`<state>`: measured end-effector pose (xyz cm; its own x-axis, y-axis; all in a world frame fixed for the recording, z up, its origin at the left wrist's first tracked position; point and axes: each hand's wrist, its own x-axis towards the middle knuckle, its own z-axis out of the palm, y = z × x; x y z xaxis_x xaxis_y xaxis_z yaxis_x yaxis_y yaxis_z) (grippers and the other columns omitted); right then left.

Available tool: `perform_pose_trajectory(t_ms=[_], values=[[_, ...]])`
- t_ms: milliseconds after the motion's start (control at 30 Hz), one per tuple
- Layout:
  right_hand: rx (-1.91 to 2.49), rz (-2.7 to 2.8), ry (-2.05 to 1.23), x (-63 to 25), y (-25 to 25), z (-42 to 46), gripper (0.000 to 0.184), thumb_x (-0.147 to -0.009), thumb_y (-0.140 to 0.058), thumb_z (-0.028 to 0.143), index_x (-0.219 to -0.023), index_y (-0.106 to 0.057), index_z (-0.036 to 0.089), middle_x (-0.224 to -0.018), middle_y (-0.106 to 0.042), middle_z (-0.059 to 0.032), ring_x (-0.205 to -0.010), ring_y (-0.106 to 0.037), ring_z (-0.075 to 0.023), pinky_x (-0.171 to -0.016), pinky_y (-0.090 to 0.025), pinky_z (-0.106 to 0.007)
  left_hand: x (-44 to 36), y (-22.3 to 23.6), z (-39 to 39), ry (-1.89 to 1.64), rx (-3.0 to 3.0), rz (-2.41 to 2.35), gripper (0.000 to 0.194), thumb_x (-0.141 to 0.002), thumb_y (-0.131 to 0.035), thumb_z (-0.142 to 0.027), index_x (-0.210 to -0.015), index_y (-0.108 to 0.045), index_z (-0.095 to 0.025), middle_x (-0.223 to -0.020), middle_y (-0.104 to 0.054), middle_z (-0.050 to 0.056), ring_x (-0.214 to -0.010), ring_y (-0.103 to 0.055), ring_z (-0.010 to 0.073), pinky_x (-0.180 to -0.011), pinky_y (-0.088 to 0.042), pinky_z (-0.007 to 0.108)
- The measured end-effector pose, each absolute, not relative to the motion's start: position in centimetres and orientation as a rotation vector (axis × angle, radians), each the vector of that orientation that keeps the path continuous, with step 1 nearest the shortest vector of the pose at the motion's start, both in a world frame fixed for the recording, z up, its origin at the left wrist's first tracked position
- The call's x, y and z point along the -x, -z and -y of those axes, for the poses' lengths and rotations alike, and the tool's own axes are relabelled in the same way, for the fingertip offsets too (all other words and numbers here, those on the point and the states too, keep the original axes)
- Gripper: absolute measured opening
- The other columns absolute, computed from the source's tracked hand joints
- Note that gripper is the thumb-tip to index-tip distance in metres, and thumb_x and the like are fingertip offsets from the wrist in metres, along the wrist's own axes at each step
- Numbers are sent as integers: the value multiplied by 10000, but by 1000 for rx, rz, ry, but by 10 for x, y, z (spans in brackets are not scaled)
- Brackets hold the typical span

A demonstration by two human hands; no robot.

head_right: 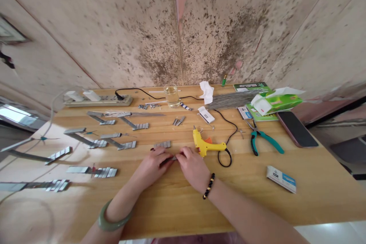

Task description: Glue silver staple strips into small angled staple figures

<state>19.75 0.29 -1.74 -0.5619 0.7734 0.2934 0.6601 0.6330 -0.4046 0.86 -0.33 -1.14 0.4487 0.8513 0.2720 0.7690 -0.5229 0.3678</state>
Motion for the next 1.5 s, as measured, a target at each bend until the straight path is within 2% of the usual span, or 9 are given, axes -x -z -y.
perform_pose_trajectory(t_ms=[333, 700, 933, 1100, 1500], values=[[1133, 2375, -380, -197, 16, -3, 197, -889, -497, 79, -1012, -630, 156, -959, -576, -83, -894, -576, -197, -809, -529, -355, -9, 9, 4, -664, -2506, -1435, 149, -869, -535, -176, -790, -660, -187, -772, -592, 46, -755, -580, 174, -704, -491, 309], [1123, 2380, -407, -198, 18, -3, 200, -888, -485, 69, -985, -636, 157, -965, -562, -84, -896, -568, -204, -808, -528, -365, -8, 14, 3, -626, -2474, -1438, 82, -847, -586, -170, -823, -661, -194, -799, -595, 41, -789, -576, 191, -721, -480, 326], [1152, 2362, -452, -197, 20, -2, 244, -887, -498, 83, -1099, -597, 151, -1020, -571, -91, -921, -582, -214, -842, -530, -395, -8, 15, 4, -640, -2471, -1437, 95, -842, -570, -145, -821, -653, -186, -814, -589, 49, -805, -571, 189, -744, -483, 324], [1153, 2364, -447, -197, 19, -2, 209, -898, -482, 83, -1031, -624, 159, -990, -570, -80, -896, -590, -203, -828, -534, -383, -9, 12, 4, -618, -2463, -1451, 101, -847, -570, -153, -805, -656, -181, -814, -589, 50, -796, -574, 189, -743, -481, 324], [1146, 2377, -433, -197, 18, -3, 210, -886, -506, 90, -1048, -624, 154, -983, -580, -88, -887, -595, -210, -811, -540, -384, -8, 16, 5, -594, -2445, -1462, 104, -846, -567, -150, -818, -662, -183, -816, -586, 43, -800, -568, 186, -750, -472, 324]])
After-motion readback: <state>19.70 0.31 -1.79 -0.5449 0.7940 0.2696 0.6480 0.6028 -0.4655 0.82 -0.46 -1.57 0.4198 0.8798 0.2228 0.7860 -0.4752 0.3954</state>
